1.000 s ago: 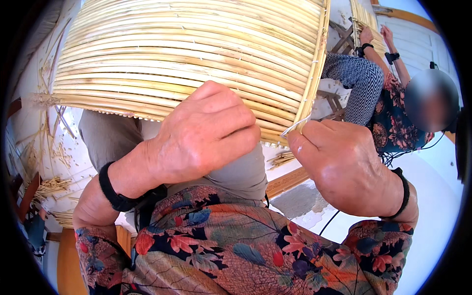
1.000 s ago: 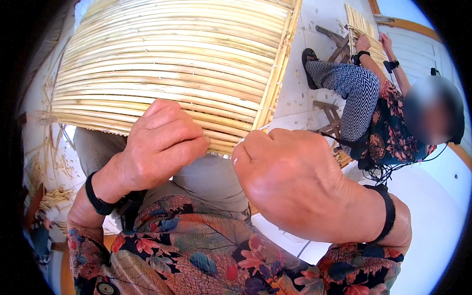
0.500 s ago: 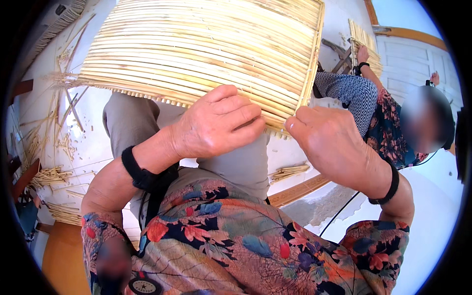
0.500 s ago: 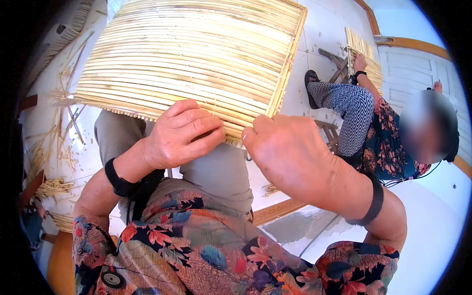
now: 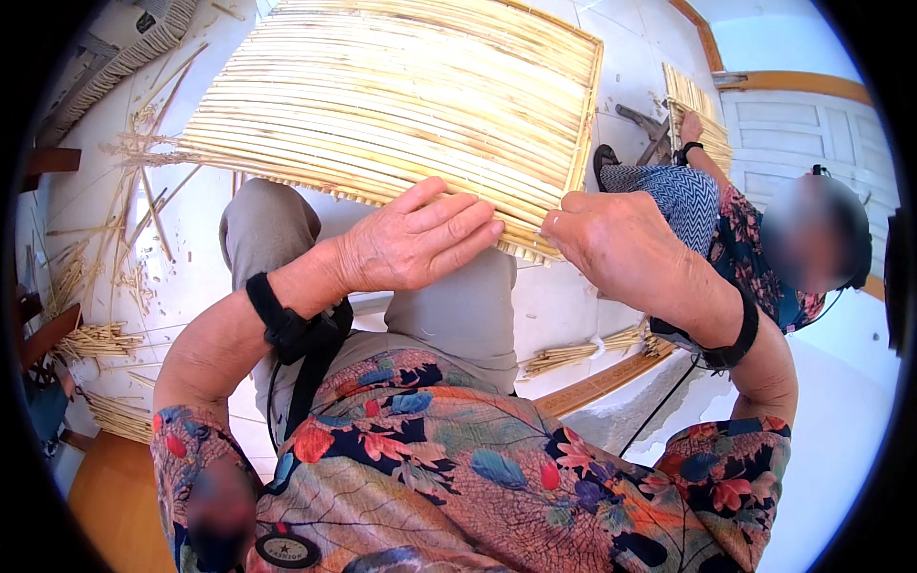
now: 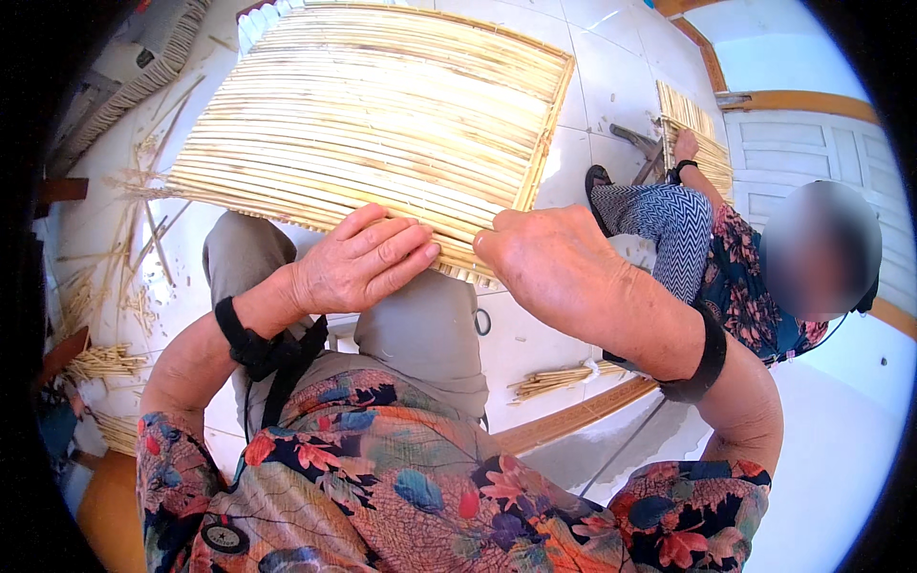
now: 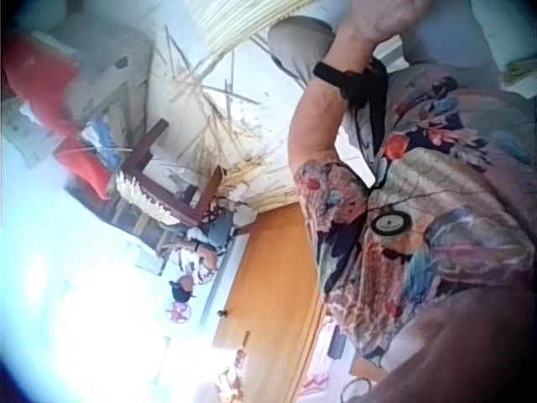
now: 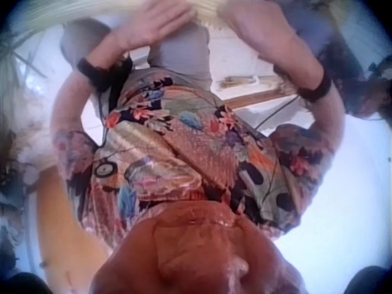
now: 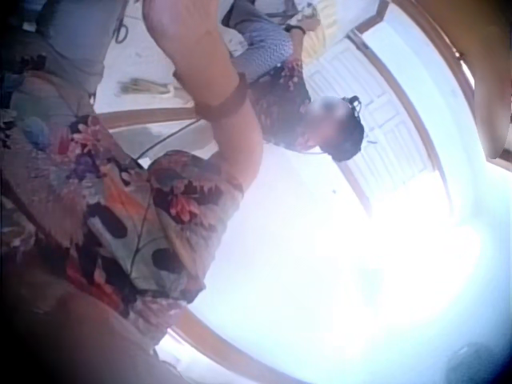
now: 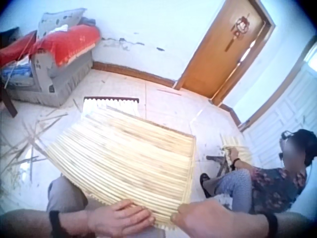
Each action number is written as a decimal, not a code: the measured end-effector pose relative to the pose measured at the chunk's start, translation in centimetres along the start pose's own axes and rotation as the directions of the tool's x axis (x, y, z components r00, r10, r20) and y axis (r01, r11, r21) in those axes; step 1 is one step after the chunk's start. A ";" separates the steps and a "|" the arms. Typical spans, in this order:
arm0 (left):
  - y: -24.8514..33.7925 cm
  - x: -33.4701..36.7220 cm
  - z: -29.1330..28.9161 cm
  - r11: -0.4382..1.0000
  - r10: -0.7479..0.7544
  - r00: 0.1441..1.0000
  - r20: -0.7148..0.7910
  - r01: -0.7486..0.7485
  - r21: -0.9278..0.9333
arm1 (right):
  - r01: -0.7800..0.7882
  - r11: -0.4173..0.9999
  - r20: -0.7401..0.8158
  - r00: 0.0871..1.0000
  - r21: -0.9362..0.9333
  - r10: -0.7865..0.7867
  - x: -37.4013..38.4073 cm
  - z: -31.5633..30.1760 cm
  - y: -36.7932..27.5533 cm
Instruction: The person binds bundles of straw together using a needle and thread to create a mat. They pass the needle through the edges of the straw bundles and pull the thread tight to secure the structure.
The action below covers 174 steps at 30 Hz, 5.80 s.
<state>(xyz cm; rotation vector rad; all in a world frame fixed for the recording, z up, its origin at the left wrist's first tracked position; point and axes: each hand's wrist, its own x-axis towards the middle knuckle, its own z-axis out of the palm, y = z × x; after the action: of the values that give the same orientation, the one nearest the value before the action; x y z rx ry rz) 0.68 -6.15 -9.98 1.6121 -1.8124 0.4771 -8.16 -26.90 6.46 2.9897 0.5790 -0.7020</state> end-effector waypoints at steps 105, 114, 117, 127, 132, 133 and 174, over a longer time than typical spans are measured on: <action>-4.0 5.1 -11.0 0.995 0.095 0.902 -0.421 -0.078 0.056 | 0.196 0.960 -0.170 0.972 0.202 -0.162 0.7 -11.1 -2.4; -4.2 5.0 -11.2 0.996 0.085 0.905 -0.416 -0.066 0.059 | 0.158 0.978 -0.147 0.973 -0.134 -0.177 -0.9 -13.1 -2.0; -4.1 4.9 -10.9 0.995 0.096 0.911 -0.401 -0.080 0.057 | 0.129 0.986 -0.156 0.977 -0.102 -0.144 -1.2 -12.4 -1.9; -3.6 4.9 -10.8 0.995 0.087 0.905 -0.416 -0.062 0.073 | 0.204 0.964 -0.156 0.960 -0.171 -0.231 -0.9 -12.4 -1.9; -3.5 4.9 -10.7 0.995 0.091 0.915 -0.393 -0.071 0.066 | 0.223 0.951 -0.100 0.963 -0.214 -0.249 -0.4 -12.3 -2.7; -3.5 5.0 -10.7 0.995 0.091 0.915 -0.392 -0.072 0.064 | 0.223 0.951 -0.108 0.962 -0.212 -0.249 -0.4 -12.2 -2.6; -2.2 5.6 -8.7 0.996 0.067 0.922 -0.382 -0.041 0.075 | 0.172 0.954 -0.094 0.975 -0.245 -0.200 -1.2 -10.2 -2.7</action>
<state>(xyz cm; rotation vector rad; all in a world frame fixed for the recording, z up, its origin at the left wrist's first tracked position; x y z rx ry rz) 4.71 -4.96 -0.26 1.3941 -1.5576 0.8258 -5.79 -23.81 16.34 2.7919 0.8919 -0.4283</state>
